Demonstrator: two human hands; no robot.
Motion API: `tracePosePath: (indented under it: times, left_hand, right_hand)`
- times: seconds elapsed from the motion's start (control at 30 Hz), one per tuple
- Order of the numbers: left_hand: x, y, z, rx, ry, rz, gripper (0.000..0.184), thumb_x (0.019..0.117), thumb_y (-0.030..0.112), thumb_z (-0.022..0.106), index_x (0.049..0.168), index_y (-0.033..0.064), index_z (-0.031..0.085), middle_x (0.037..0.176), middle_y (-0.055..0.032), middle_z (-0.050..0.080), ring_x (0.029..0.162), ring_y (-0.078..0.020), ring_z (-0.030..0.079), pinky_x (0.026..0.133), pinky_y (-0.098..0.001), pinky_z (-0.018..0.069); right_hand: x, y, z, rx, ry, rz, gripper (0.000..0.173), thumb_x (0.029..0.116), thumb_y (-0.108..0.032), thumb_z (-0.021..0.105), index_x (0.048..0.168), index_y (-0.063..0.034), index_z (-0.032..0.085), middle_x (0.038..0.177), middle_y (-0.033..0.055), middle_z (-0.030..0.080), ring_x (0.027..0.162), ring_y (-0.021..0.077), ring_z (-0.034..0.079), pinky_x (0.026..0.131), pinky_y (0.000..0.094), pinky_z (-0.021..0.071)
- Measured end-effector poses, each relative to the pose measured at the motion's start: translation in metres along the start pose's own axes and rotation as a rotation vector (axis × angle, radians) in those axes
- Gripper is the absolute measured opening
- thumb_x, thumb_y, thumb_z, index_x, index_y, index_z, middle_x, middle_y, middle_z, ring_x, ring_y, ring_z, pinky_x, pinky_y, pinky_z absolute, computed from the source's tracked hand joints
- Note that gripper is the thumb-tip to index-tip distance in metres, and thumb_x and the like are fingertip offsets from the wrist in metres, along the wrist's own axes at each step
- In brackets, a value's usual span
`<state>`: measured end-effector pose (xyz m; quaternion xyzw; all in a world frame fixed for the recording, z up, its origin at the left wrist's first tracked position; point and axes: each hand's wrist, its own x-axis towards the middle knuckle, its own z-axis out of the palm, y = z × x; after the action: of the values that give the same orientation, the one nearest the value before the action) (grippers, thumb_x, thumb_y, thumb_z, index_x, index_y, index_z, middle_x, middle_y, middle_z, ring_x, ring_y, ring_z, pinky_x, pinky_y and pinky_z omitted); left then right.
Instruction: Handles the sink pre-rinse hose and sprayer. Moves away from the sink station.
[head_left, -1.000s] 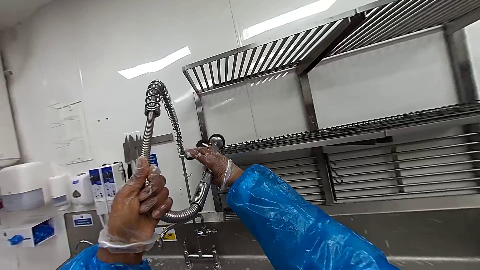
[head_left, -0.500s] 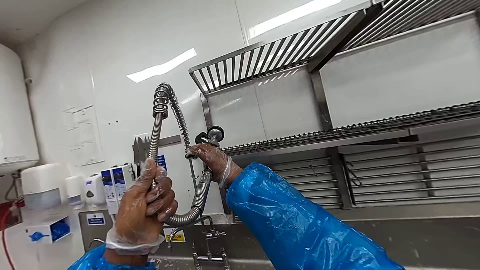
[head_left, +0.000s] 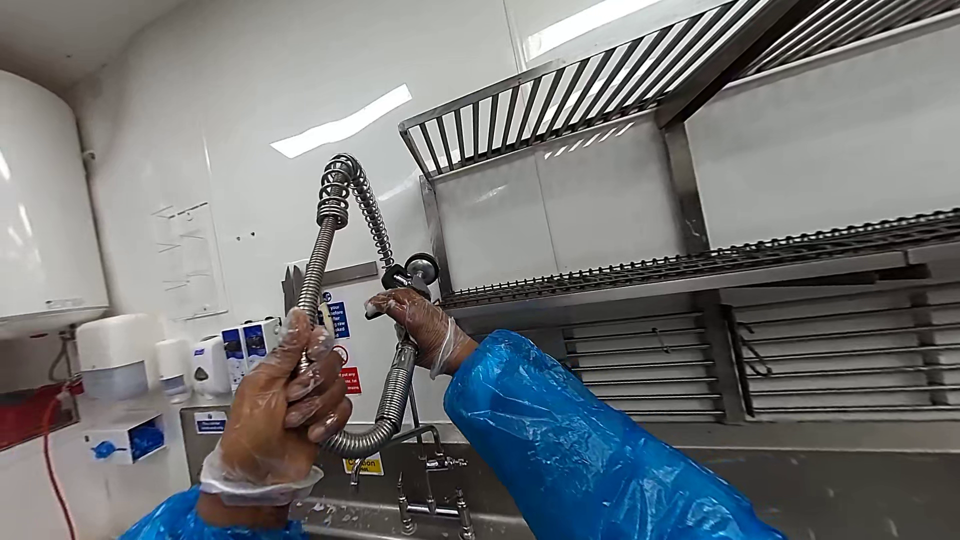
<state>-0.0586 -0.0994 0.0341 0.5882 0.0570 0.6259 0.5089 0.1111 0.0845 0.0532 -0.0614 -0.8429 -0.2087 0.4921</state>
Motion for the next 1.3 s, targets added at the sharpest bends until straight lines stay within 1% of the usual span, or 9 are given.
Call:
tracePosePath:
  times: [0.17, 0.3, 0.43, 0.57, 0.7, 0.93, 1.03, 1.17, 1.3]
  left_hand:
    - [0.0, 0.004, 0.0, 0.008, -0.006, 0.013, 0.052, 0.112, 0.043, 0.033, 0.076, 0.0146, 0.058, 0.053, 0.0098, 0.04, 0.038, 0.0019, 0.041, 0.038, -0.0128, 0.0412]
    - [0.011, 0.027, 0.008, 0.141, -0.05, 0.015, 0.05, 0.111, 0.045, 0.036, 0.077, 0.0163, 0.06, 0.054, 0.0114, 0.04, 0.04, 0.0046, 0.039, 0.039, -0.0095, 0.0375]
    - [0.026, 0.059, 0.024, 0.238, -0.014, -0.006, 0.055, 0.1124, 0.046, 0.025, 0.077, 0.0178, 0.056, 0.053, 0.0123, 0.038, 0.038, 0.0048, 0.036, 0.037, -0.0093, 0.0353]
    - [0.015, 0.049, 0.021, 0.274, 0.03, -0.013, 0.055, 0.1121, 0.048, 0.024, 0.075, 0.0182, 0.053, 0.051, 0.0123, 0.034, 0.036, 0.0042, 0.032, 0.035, -0.0104, 0.0325]
    - [0.012, 0.038, 0.021, 0.25, 0.038, 0.019, 0.051, 0.1121, 0.047, 0.03, 0.076, 0.018, 0.053, 0.052, 0.0114, 0.035, 0.036, 0.0039, 0.032, 0.035, -0.0102, 0.0336]
    - [0.028, 0.021, 0.044, 0.213, 0.102, 0.018, 0.053, 0.1128, 0.045, 0.025, 0.075, 0.0181, 0.051, 0.049, 0.0114, 0.033, 0.035, 0.0035, 0.032, 0.035, -0.0112, 0.0325]
    - [0.026, 0.018, 0.046, 0.233, 0.075, 0.027, 0.051, 0.1124, 0.046, 0.031, 0.074, 0.0186, 0.051, 0.051, 0.0107, 0.033, 0.037, 0.0027, 0.031, 0.036, -0.0112, 0.0321]
    - [0.03, 0.025, 0.051, 0.197, 0.113, 0.014, 0.054, 0.1131, 0.043, 0.024, 0.073, 0.0184, 0.05, 0.049, 0.0113, 0.033, 0.035, 0.0033, 0.032, 0.035, -0.0111, 0.0324]
    - [0.029, 0.033, 0.048, 0.221, 0.088, 0.011, 0.054, 0.1132, 0.044, 0.021, 0.075, 0.0184, 0.05, 0.05, 0.0116, 0.033, 0.036, 0.0037, 0.032, 0.035, -0.0109, 0.0329]
  right_hand:
    - [0.002, -0.004, 0.004, 0.055, 0.049, -0.038, 0.055, 0.0652, 0.016, 0.074, 0.119, 0.0056, 0.068, 0.123, 0.0235, 0.069, 0.12, 0.0408, 0.063, 0.105, 0.0505, 0.0485]
    - [0.013, -0.012, 0.008, 0.136, 0.141, -0.059, 0.053, 0.0678, 0.015, 0.074, 0.12, 0.0092, 0.067, 0.123, 0.0265, 0.068, 0.121, 0.0417, 0.063, 0.107, 0.0496, 0.0473]
    - [0.029, -0.018, 0.012, 0.175, 0.233, -0.058, 0.054, 0.0659, 0.015, 0.073, 0.119, 0.0114, 0.066, 0.122, 0.0289, 0.067, 0.119, 0.043, 0.062, 0.106, 0.0499, 0.0473]
    - [0.019, -0.021, 0.007, 0.072, 0.249, -0.04, 0.053, 0.0672, 0.011, 0.075, 0.12, 0.0092, 0.066, 0.122, 0.0286, 0.066, 0.118, 0.0448, 0.062, 0.103, 0.0515, 0.0495]
    - [0.011, -0.017, -0.015, -0.052, 0.285, -0.012, 0.051, 0.0659, 0.016, 0.072, 0.116, 0.0077, 0.069, 0.119, 0.0272, 0.068, 0.116, 0.0442, 0.065, 0.099, 0.0523, 0.052]
    - [-0.006, 0.0, -0.048, -0.11, 0.269, 0.029, 0.047, 0.0705, 0.016, 0.067, 0.117, 0.0097, 0.067, 0.12, 0.0273, 0.068, 0.118, 0.0437, 0.063, 0.104, 0.0506, 0.0491]
    - [-0.018, 0.0, -0.046, -0.097, 0.279, 0.061, 0.05, 0.0681, 0.015, 0.069, 0.118, 0.0093, 0.067, 0.122, 0.0264, 0.068, 0.119, 0.043, 0.063, 0.105, 0.0505, 0.0485]
    - [-0.022, -0.009, -0.032, -0.04, 0.257, 0.154, 0.059, 0.0635, 0.016, 0.075, 0.121, 0.0098, 0.065, 0.124, 0.0272, 0.066, 0.12, 0.0423, 0.062, 0.104, 0.0515, 0.0491]
    - [-0.016, -0.017, -0.007, 0.042, 0.273, 0.176, 0.059, 0.0638, 0.017, 0.073, 0.122, 0.0104, 0.065, 0.123, 0.0281, 0.065, 0.119, 0.0423, 0.061, 0.103, 0.0504, 0.0493]
